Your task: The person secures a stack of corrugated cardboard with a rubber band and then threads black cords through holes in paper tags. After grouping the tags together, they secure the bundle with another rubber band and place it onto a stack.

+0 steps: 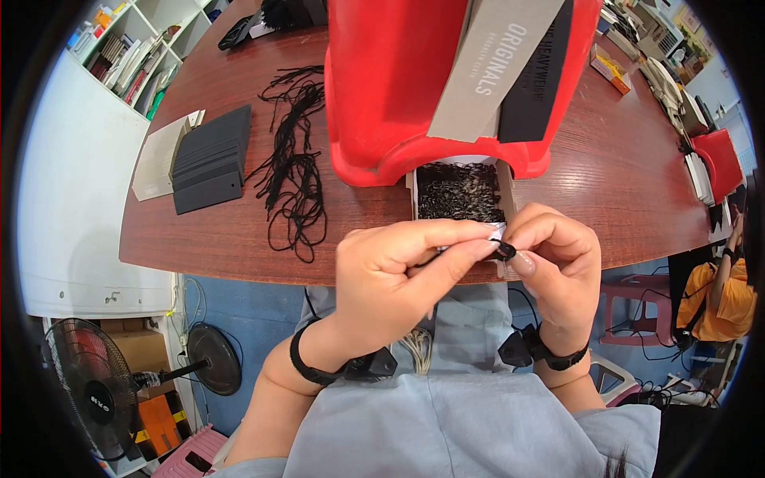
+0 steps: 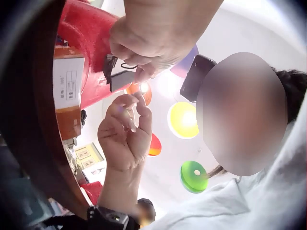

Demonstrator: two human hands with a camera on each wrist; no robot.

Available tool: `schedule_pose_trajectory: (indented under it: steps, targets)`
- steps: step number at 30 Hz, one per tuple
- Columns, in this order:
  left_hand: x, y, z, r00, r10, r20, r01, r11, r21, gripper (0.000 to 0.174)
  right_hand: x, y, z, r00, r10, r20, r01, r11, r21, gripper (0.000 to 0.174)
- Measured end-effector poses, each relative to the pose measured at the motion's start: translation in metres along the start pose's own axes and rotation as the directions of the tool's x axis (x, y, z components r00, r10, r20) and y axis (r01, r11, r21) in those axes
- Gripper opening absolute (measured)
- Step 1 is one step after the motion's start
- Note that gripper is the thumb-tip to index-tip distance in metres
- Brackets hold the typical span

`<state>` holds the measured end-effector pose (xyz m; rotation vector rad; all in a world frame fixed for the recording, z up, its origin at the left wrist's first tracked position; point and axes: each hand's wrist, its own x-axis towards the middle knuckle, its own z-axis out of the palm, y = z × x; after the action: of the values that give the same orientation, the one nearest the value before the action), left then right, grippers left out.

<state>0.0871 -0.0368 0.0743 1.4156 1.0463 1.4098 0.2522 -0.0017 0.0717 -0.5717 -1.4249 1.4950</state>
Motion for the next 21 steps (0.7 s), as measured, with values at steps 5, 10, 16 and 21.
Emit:
schedule_pose_trajectory:
  steps: [5,10,16,21]
  targets:
    - [-0.001,0.003,-0.003,0.997,0.035,-0.07,-0.037,0.999,-0.032,0.009,-0.002,0.0,-0.002,0.999,0.051,-0.005,-0.05,0.997,0.054,0.003]
    - [-0.004,0.006,0.0,0.991,-0.051,-0.125,0.035,0.991,-0.129,0.007,-0.003,-0.001,-0.002,0.998,0.069,0.005,-0.069,0.992,0.105,0.004]
    - [-0.002,0.006,-0.002,0.998,0.017,-0.068,-0.02,0.999,-0.031,0.007,-0.004,0.002,-0.01,0.999,-0.023,0.031,0.023,1.0,-0.013,0.011]
    - [0.003,0.004,0.002,0.975,0.205,0.089,-0.217,0.962,0.164,0.007,0.009,-0.008,0.0,0.947,-0.246,0.207,0.315,0.836,-0.448,0.015]
